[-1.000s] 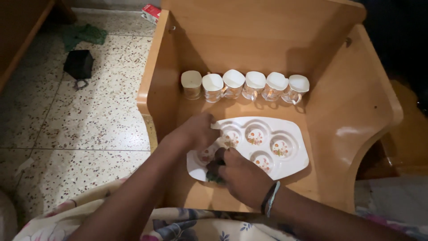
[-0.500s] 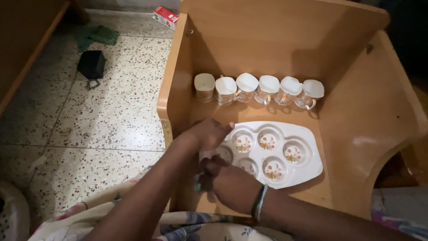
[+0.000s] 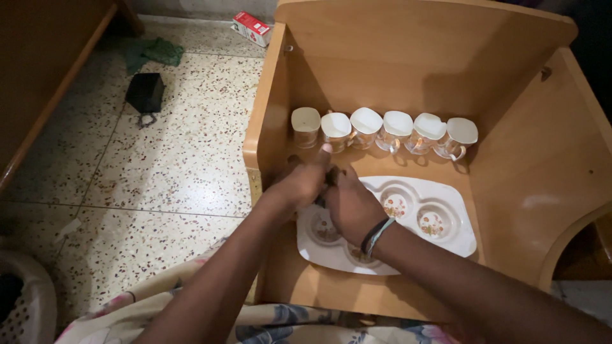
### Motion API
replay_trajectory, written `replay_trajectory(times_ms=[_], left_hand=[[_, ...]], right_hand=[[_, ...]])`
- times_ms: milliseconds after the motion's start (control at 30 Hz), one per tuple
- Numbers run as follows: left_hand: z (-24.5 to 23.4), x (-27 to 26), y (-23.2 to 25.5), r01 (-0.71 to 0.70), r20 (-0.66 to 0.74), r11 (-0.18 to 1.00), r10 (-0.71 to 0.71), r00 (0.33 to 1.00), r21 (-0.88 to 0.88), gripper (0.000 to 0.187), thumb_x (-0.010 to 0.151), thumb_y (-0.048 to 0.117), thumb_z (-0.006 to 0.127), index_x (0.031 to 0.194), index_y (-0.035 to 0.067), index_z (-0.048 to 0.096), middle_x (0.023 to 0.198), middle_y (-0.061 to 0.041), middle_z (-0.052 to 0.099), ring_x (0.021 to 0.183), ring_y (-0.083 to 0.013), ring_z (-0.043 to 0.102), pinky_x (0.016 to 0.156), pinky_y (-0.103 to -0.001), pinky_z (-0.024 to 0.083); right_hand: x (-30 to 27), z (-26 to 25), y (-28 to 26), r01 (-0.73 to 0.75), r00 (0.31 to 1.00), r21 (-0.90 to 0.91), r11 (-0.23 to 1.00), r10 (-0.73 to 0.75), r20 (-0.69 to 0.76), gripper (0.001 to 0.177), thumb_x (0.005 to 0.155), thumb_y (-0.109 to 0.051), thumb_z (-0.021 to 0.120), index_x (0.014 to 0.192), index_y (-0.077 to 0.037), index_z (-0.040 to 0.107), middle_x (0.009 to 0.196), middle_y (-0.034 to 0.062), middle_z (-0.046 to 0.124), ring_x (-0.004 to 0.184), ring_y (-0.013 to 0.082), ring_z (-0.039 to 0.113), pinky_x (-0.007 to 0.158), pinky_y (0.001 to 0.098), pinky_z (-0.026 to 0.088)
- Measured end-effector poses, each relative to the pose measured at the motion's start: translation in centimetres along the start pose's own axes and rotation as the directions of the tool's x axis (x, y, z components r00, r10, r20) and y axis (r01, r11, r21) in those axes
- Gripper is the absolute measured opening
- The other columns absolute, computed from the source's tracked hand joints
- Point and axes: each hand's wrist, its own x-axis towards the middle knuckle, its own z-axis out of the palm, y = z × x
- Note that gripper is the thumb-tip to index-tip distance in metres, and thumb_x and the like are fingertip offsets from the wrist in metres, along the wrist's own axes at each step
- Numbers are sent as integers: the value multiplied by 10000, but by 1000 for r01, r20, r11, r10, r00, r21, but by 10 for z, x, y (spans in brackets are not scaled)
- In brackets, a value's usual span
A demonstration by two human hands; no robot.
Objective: The person wipes the inside of a white plastic tray with multiple compartments using a green cloth. They systematically clean each compartment and the tray surface while several small cups are arranged on the wooden furniture behind the tray.
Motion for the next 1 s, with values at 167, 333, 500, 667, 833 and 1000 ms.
replay_trajectory(times_ms=[167,333,500,667,833,1000], left_hand=[[-4,-20,15,167,-137,984,-173,975,-55,884,978,726,322,1325,-80,426,1144,-209,764,1136,-289,691,1051,-389,492],[-4,-22,19,194,-51,981,-193,980,8,942,948,740,265,1355,-88,456,1243,-183,716,1198,-296,629,1093,-399,414],[-3,-10,10,121,-1,992,-121,993,19,985,949,746,215,1322,-50,659,1335,-225,642,1296,-338,547,1135,-422,348],[11,15,-14,50,94,998,-53,994,44,929,982,713,163,1430,38,618,1393,-256,633,1334,-382,558,1148,-437,367],[14,29,-31,-53,45,928,39,998,369,820,1087,642,181,1567,-14,292,1514,-368,401,1413,-476,401,1188,-475,323],[17,5,-17,-258,168,685,196,966,681,619,1035,385,440,1600,144,373,1475,-358,458,1398,-532,435,1180,-491,387]], right_hand=[[-9,25,-3,398,916,1,917,-397,-52,236,828,-68,563,1016,-1,687,1087,262,656,1075,459,577,947,513,503],[3,17,17,256,967,-55,965,-255,22,184,830,-110,596,935,17,678,1048,259,656,1008,458,585,872,518,498],[2,7,14,136,989,49,989,-139,55,179,874,-89,551,915,37,670,1078,263,643,979,418,608,869,475,529],[-5,11,8,52,988,55,997,-60,143,206,865,-82,586,1017,27,672,1088,268,633,973,442,598,852,487,510],[11,-12,32,-11,999,-269,963,23,41,240,724,-34,631,955,9,683,1130,238,612,1086,430,565,922,480,493],[5,-25,32,-24,994,-237,971,49,99,268,777,-24,598,1029,-31,689,1082,188,609,1082,407,562,933,466,498]])
